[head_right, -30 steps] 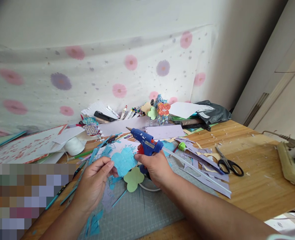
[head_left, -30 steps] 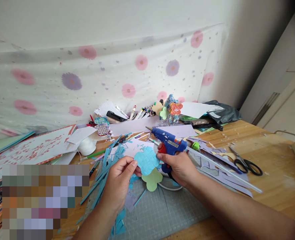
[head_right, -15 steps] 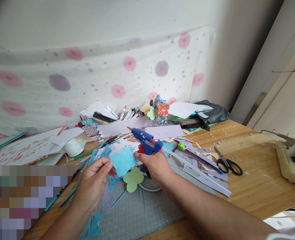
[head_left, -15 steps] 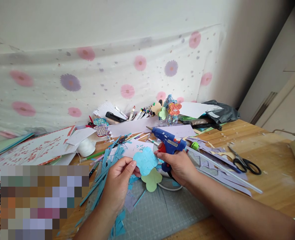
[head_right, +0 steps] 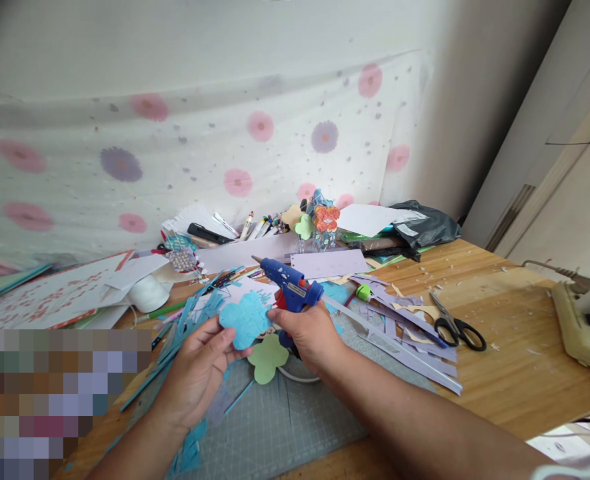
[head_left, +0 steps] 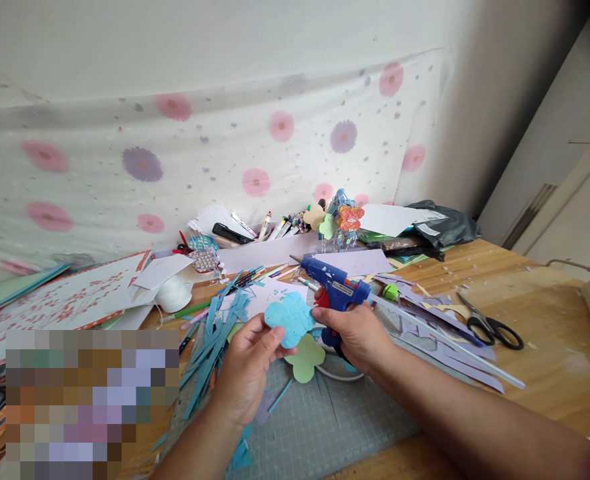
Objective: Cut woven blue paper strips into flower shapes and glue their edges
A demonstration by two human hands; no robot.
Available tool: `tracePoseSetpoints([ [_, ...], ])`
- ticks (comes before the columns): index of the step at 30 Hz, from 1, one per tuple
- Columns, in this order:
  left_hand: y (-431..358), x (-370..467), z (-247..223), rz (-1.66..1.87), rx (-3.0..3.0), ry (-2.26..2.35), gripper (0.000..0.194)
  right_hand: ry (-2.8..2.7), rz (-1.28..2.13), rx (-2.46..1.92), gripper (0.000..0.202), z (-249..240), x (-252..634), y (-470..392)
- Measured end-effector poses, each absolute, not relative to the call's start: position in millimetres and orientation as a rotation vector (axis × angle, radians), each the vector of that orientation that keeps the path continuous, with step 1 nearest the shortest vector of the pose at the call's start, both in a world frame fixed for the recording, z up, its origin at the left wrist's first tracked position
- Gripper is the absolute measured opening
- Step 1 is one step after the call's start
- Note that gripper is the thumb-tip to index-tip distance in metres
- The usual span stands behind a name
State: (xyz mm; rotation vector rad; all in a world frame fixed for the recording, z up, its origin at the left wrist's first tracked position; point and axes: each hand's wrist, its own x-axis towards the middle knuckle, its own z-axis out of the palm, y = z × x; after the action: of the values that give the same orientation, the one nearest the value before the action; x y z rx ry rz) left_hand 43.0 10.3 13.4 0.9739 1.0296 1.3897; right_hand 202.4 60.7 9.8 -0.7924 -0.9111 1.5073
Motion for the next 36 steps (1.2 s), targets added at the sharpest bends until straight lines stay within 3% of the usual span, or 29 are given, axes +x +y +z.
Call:
tracePoseSetpoints([
  [3, 8.7, 52.4, 13.2, 1.33, 0.872, 1.023, 0.027, -0.955, 1.476, -0.833, 0.028, 10.7, 200.5, 57.0],
  [13, 8.9, 55.0, 10.4, 1.309, 0.708, 0.918, 0.018, -0.993, 1.538, -0.933, 0.029, 16.1, 193.3, 48.2],
  [27, 9.7, 56.6, 7.9, 1.335, 0.725, 0.946, 0.021, -0.994, 1.499, -0.962, 0.029, 16.2, 193.0, 46.4],
  [36, 12.2, 38.5, 17.7, 1.374, 0.66, 0.678, 0.022, -0.976, 1.396, -0.774, 0.027, 16.8, 205.5, 49.6],
])
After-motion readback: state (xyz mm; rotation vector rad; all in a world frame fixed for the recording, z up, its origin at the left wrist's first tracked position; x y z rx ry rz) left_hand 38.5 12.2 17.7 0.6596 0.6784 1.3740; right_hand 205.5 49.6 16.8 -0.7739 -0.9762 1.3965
